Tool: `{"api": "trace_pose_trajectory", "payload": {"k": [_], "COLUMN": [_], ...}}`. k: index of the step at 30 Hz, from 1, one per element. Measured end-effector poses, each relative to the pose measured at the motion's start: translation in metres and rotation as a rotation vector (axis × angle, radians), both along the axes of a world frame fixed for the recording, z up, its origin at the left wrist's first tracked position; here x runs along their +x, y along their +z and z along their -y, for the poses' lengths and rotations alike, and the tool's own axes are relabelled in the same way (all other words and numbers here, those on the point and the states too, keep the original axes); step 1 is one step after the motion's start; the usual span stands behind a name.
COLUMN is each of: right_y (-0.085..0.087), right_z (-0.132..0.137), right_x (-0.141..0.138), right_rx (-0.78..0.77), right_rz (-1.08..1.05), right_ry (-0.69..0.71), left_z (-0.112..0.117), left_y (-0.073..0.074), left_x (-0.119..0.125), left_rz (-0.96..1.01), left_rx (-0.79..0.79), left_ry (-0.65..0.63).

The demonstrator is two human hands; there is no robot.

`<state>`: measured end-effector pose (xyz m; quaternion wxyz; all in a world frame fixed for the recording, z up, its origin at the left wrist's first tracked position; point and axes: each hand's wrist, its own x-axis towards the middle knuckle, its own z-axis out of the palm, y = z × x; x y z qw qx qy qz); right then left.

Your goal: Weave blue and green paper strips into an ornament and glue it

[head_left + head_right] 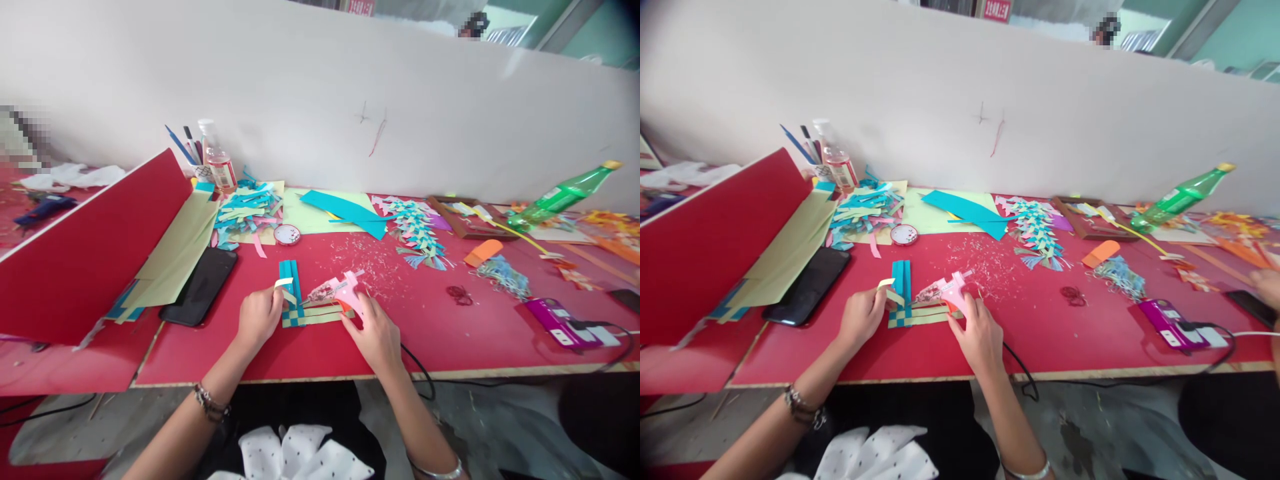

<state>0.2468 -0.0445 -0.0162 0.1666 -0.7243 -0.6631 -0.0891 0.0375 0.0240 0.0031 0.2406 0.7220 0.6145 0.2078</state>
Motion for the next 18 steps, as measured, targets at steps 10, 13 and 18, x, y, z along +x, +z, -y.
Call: {"api": "trace_pose_trajectory", "payload": {"k": [10,13,18], "right_y": [-0.001,0.001,0.002], "right_z": [0.002,0.004,0.006], "right_x": [0.003,0.006,0.012], "right_rx": [-0.009,-0.012,-0.038], "right_rz": [-0.015,-0.029,-0.028], "right_ry": [0.008,0.002,-0.031], "left_z": [0.000,0.000,0.000], "left_y": [-0.002,-0.001,0.000], "left_x": [0.000,0.000,0.000], "left_rz": [-0.007,-0.007,0.001], "left_rx": [0.013,0.010,-0.002], "left_ry": [-0.006,-0.007,-0.004]}}
